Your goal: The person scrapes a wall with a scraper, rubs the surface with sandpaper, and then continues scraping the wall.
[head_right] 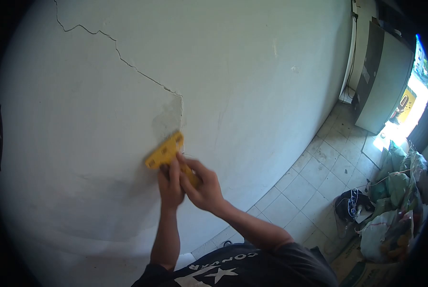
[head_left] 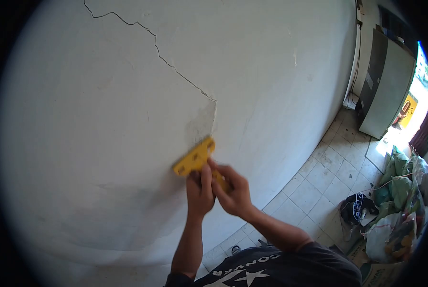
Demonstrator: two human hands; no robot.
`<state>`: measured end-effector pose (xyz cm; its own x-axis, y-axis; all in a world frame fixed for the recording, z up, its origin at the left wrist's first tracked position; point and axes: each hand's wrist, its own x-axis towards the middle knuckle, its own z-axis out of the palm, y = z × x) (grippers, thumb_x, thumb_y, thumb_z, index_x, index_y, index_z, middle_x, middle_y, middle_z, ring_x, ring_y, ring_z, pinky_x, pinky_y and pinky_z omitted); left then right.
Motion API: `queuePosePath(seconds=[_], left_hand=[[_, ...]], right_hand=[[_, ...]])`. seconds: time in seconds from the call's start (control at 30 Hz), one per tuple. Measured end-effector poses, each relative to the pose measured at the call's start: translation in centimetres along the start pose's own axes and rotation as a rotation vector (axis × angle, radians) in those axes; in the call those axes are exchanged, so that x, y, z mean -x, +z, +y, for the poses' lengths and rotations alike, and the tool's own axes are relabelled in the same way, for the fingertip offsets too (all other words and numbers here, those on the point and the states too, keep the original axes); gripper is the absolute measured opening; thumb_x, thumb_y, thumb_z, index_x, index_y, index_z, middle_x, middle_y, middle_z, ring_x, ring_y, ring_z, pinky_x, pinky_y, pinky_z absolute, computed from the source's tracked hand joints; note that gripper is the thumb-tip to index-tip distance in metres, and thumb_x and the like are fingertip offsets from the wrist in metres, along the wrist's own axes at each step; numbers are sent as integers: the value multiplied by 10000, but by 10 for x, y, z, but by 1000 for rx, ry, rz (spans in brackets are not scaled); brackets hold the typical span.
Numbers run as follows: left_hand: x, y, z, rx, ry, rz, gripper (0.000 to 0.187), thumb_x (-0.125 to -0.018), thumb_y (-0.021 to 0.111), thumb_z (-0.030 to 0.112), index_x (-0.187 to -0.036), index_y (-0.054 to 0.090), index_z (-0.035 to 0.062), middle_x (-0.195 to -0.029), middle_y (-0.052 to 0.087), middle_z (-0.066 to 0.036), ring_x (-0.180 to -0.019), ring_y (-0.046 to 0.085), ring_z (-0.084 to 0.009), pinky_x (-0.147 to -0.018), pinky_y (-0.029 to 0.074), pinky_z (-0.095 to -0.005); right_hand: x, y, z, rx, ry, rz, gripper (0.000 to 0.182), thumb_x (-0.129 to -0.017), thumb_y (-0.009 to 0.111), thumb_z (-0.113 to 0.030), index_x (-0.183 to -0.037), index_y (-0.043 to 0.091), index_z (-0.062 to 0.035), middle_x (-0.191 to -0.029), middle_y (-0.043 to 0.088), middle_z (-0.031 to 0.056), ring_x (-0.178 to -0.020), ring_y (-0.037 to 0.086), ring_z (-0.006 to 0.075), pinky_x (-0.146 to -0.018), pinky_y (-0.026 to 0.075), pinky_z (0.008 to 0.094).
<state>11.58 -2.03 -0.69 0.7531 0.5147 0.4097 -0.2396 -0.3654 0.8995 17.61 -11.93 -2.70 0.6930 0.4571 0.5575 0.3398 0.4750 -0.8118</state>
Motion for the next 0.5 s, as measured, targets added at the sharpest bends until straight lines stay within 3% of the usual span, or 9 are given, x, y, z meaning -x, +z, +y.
queuePosePath(seconds=[0.07, 0.1, 0.13, 0.17, 0.23, 0.37, 0.43, 0.5], left_hand=[[42, -1, -46, 30, 9, 121, 400, -1055, 471, 329, -1022, 602, -47, -877, 620, -73, -771, 595, -119, -631, 461, -268], [65, -9, -68, 74, -104, 103, 385, -1057, 461, 309, -1023, 601, -48, -854, 611, -62, -774, 594, -128, -654, 470, -281], [87, -18, -85, 31, -221, 77, 413, -1062, 428, 323, -1023, 603, -50, -921, 658, -96, -817, 622, -148, -718, 496, -288], [107, -24, -113, 36, -243, 37, 459, -1068, 382, 344, -1040, 603, -58, -1032, 698, -151, -878, 654, -170, -780, 516, -290], [117, -9, -88, 165, -208, 163, 357, -1059, 422, 257, -996, 609, -40, -926, 692, -119, -836, 647, -141, -710, 495, -271], [127, -18, -91, 223, -195, 236, 371, -1062, 425, 256, -970, 617, -48, -954, 706, -147, -821, 662, -155, -692, 504, -273], [112, -34, -86, 51, -239, 138, 472, -1071, 411, 366, -970, 593, -58, -926, 718, -172, -833, 668, -171, -738, 520, -289], [86, -43, -54, -59, -213, 148, 462, -1066, 431, 357, -939, 598, -54, -861, 697, -147, -785, 658, -164, -690, 508, -292]], right_hand=[[42, 2, 35, 56, 99, -88, 355, -937, 629, -66, -1279, 589, 15, -1091, 706, 170, -958, 689, 155, -811, 537, 282], [66, 8, 54, 59, 100, -88, 351, -936, 629, -63, -1275, 577, 15, -1076, 711, 167, -935, 701, 175, -800, 543, 288], [88, 12, 68, 62, 152, -119, 383, -944, 621, -67, -1311, 542, 11, -1128, 700, 183, -955, 713, 211, -808, 549, 297], [104, 19, 82, 124, 8, -73, 407, -965, 591, -109, -1352, 514, -8, -1135, 689, 207, -946, 733, 324, -802, 574, 352], [134, 26, 91, 40, 165, -109, 426, -965, 584, -93, -1374, 492, -13, -1180, 677, 201, -974, 720, 357, -836, 570, 359], [143, 37, 93, 12, 146, -104, 401, -965, 584, -68, -1354, 513, -7, -1195, 673, 203, -1010, 714, 346, -861, 559, 356], [119, 45, 79, 22, 112, -94, 362, -969, 579, -50, -1324, 535, 4, -1196, 672, 208, -1042, 707, 321, -869, 549, 345], [92, 57, 58, 14, 130, -75, 328, -980, 561, -35, -1305, 549, 12, -1178, 676, 204, -1076, 698, 285, -874, 541, 335]])
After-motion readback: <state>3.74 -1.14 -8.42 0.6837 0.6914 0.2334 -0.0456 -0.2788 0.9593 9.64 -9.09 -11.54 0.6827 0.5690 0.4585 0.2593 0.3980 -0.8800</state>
